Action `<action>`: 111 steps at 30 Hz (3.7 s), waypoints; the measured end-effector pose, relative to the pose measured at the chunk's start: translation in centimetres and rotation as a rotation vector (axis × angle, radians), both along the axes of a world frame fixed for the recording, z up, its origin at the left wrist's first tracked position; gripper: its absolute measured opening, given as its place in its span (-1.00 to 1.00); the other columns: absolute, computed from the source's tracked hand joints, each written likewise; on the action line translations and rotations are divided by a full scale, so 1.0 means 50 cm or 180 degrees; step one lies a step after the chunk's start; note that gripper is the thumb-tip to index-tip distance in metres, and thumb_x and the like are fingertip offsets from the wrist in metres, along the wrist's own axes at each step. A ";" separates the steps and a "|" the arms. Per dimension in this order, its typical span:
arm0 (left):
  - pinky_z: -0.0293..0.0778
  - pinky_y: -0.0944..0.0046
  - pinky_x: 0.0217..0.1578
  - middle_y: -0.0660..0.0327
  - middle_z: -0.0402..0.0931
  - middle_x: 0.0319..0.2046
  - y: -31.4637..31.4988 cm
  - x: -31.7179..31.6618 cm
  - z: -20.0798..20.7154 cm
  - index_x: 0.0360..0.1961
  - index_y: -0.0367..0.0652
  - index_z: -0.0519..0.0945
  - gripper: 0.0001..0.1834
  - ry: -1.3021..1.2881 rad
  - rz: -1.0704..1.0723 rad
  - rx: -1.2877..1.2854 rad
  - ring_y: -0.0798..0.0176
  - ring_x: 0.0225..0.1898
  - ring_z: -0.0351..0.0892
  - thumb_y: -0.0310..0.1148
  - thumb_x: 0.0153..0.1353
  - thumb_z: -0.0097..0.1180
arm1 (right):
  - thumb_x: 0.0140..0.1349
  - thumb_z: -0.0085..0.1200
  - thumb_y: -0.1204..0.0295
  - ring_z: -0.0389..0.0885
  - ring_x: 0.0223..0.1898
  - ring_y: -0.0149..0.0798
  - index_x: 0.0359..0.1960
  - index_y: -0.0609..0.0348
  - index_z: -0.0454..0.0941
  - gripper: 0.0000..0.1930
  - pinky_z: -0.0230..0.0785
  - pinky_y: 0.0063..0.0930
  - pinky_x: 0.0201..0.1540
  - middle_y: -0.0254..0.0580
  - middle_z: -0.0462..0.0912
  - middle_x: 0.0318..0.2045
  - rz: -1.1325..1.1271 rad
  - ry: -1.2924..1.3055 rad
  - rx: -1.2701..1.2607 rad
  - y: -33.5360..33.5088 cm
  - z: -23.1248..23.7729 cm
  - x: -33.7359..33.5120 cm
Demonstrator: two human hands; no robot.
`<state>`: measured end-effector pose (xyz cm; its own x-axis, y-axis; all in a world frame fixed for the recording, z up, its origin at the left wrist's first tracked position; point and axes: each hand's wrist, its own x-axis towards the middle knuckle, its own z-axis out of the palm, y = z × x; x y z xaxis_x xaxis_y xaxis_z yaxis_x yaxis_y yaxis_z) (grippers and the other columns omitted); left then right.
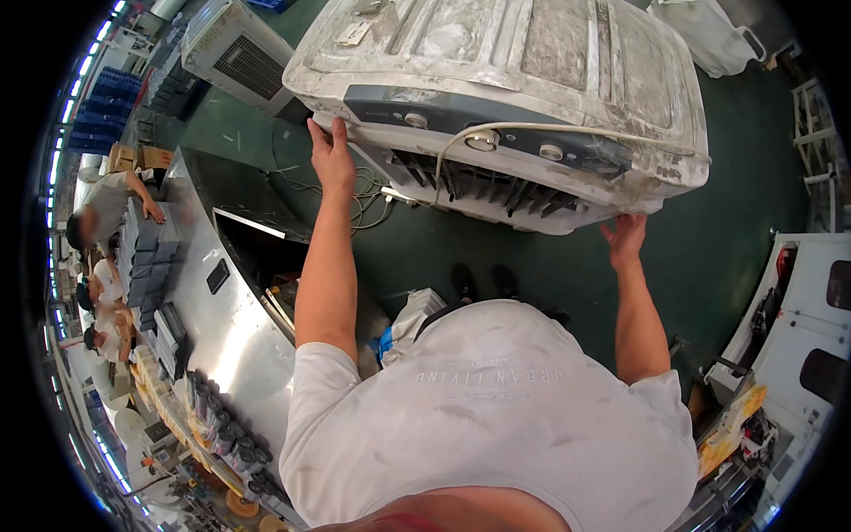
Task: The person walks through a factory floor, opens an electrical cabinet, and moves a portable air conditioner. They handle a power cord and a power strip, connecting the air conditioner to the power strip.
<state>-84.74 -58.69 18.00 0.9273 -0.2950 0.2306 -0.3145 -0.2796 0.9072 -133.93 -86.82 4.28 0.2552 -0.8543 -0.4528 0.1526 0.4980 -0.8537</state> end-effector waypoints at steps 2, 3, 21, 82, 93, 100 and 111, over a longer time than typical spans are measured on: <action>0.20 0.15 0.38 -0.27 0.23 0.43 0.008 -0.006 0.000 0.51 -0.44 0.05 -0.01 -0.0061 0.0052 -0.0021 -0.15 0.45 0.26 0.11 0.39 0.14 | 0.46 -0.35 -0.24 0.25 0.38 -0.20 0.33 -0.21 0.31 -0.40 0.13 0.28 0.25 -0.37 0.38 0.31 -0.0060 -0.0044 0.0001 0.002 -0.009 0.004; 0.20 0.15 0.38 -0.27 0.23 0.43 0.014 -0.009 0.001 0.51 -0.44 0.05 -0.01 -0.0106 0.0075 -0.0047 -0.14 0.45 0.26 0.10 0.39 0.14 | 0.46 -0.33 -0.23 0.25 0.38 -0.19 0.34 -0.21 0.31 -0.40 0.12 0.28 0.25 -0.37 0.37 0.32 -0.0026 -0.0141 0.0074 0.002 -0.013 0.006; 0.56 -0.15 -0.07 -0.17 0.65 -0.12 0.441 -0.782 -0.230 0.03 -0.25 0.56 -0.45 0.1065 -0.1334 0.2081 -0.28 -0.05 0.64 -0.01 0.22 0.23 | 0.24 0.29 0.11 0.64 -0.36 -0.26 -0.11 0.13 0.65 -0.63 0.52 -0.34 -0.36 -0.22 0.68 -0.34 0.4262 0.2498 -0.0098 0.136 -0.315 -0.244; 0.58 0.17 0.01 0.04 0.74 -0.11 0.855 -2.580 -0.602 0.06 -0.23 0.65 -0.57 0.4112 0.3740 -0.0110 0.09 -0.02 0.71 -0.14 0.31 0.26 | 0.37 -0.05 0.16 0.71 -0.08 0.10 -0.15 0.27 0.68 -0.59 0.53 0.02 -0.04 0.12 0.73 -0.14 0.4653 0.3606 -0.6846 0.031 -0.337 -0.427; 0.57 0.15 0.08 0.00 0.70 -0.02 0.864 -2.531 -0.465 0.10 -0.22 0.63 -0.53 0.3376 0.3680 0.0060 0.05 0.04 0.69 -0.11 0.31 0.25 | 0.22 0.25 0.30 0.72 -0.01 -0.03 0.09 0.21 0.58 -0.58 0.57 -0.22 0.08 0.01 0.72 -0.05 0.9007 -0.0922 -0.3305 1.166 -0.102 -0.728; 0.61 0.17 -0.24 0.09 0.73 -0.30 0.972 -2.969 -0.592 -0.14 -0.23 0.72 -0.66 0.4023 0.4873 -0.1065 0.15 -0.32 0.72 -0.14 0.28 0.27 | 0.24 0.23 0.42 0.70 -0.11 -0.03 0.00 0.20 0.59 -0.70 0.58 -0.23 -0.04 -0.06 0.69 -0.14 0.8878 -0.3426 -0.4040 1.684 0.031 -0.997; 0.47 0.24 -0.50 0.24 0.58 -0.55 1.315 -3.457 -0.557 -0.43 -0.23 0.64 -0.78 0.4150 0.5534 -0.2754 0.30 -0.57 0.54 -0.32 0.31 0.18 | 0.20 0.25 0.51 0.69 -0.12 -0.03 -0.02 0.23 0.60 -0.70 0.56 -0.22 -0.04 -0.04 0.68 -0.16 0.8990 -0.3122 -0.3674 2.327 0.066 -1.383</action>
<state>-257.58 7.04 -9.84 -0.1835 0.4446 -0.8767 0.3337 0.8671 0.3699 -203.08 29.53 7.59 -0.1459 0.9890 0.0236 0.5495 0.1008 -0.8294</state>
